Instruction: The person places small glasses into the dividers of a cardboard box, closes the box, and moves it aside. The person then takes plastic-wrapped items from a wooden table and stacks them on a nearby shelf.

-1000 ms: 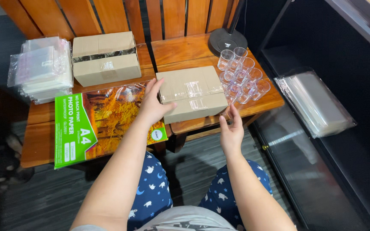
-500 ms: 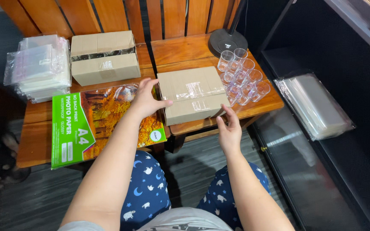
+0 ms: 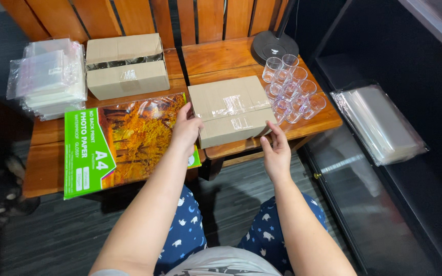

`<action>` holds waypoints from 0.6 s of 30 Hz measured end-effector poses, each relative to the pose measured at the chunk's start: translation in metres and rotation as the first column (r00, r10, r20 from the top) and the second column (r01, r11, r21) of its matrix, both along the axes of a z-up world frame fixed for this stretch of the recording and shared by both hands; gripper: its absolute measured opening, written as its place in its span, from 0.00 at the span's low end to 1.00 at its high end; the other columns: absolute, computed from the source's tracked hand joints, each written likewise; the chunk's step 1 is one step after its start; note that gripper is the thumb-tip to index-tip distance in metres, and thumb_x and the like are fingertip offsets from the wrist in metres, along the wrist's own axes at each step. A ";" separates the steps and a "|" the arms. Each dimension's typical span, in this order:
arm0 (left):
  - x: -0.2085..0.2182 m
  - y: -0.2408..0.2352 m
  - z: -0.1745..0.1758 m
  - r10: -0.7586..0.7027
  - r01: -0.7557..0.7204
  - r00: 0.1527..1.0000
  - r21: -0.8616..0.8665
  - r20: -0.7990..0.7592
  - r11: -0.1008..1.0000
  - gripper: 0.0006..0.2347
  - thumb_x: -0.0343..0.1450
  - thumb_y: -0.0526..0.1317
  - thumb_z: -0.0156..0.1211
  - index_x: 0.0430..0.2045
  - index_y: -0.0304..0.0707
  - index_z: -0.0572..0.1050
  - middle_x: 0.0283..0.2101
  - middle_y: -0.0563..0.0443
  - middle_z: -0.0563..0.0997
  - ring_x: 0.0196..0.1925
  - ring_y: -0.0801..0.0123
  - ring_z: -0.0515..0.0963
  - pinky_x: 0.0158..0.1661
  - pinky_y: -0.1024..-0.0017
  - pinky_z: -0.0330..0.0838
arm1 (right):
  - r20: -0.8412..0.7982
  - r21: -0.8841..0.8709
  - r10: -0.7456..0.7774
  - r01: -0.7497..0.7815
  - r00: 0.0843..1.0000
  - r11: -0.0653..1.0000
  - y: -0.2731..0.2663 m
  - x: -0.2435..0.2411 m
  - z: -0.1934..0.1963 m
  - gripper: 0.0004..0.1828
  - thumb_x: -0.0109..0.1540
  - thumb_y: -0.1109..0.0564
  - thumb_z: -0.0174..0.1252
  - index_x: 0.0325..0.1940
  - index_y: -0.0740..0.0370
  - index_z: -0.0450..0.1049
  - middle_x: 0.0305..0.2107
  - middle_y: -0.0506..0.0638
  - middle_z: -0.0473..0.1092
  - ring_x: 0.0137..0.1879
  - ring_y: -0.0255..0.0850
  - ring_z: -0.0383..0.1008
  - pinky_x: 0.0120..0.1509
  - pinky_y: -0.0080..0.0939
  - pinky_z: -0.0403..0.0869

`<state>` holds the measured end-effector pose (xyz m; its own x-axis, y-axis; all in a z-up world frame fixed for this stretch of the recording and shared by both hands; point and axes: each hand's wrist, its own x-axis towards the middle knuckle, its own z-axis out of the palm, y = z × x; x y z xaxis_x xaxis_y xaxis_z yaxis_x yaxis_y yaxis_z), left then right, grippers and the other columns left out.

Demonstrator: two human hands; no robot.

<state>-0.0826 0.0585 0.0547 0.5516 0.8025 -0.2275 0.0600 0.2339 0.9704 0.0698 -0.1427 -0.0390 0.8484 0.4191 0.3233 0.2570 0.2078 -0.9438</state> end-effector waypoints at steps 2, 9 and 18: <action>0.011 0.008 -0.013 -0.019 0.021 0.999 0.046 -0.029 0.999 0.37 0.64 0.28 0.54 0.74 0.35 0.56 0.71 0.28 0.62 0.74 0.45 0.64 0.69 0.55 0.63 | -0.001 0.001 0.003 -0.003 1.000 1.000 0.000 0.000 0.000 0.28 0.65 0.73 0.56 0.70 0.59 0.69 0.66 0.55 0.62 0.76 0.45 0.58 0.78 0.52 0.63; 0.003 0.031 -0.008 -0.012 0.116 0.959 0.351 -0.284 0.929 0.37 0.70 0.45 0.66 0.75 0.43 0.53 0.60 0.35 0.74 0.62 0.46 0.78 0.60 0.51 0.73 | -0.005 -0.003 0.020 -0.020 1.000 1.000 -0.001 0.002 0.008 0.28 0.65 0.74 0.56 0.68 0.60 0.69 0.65 0.55 0.65 0.75 0.45 0.62 0.77 0.49 0.64; 0.072 0.111 -0.016 0.450 -0.361 0.887 0.758 0.100 0.544 0.21 0.59 0.45 0.81 0.29 0.48 0.67 0.31 0.57 0.69 0.38 0.61 0.75 0.44 0.65 0.70 | -0.025 -0.001 -0.007 0.007 1.000 1.000 0.000 0.008 -0.005 0.29 0.63 0.73 0.59 0.67 0.60 0.69 0.65 0.54 0.67 0.74 0.45 0.62 0.76 0.48 0.65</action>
<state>-0.0111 0.1699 0.0388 0.1348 0.8458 0.5162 0.2471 -0.5332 0.8091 0.0779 -0.1423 -0.0438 0.8591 0.4137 0.3013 0.2342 0.2056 -0.9502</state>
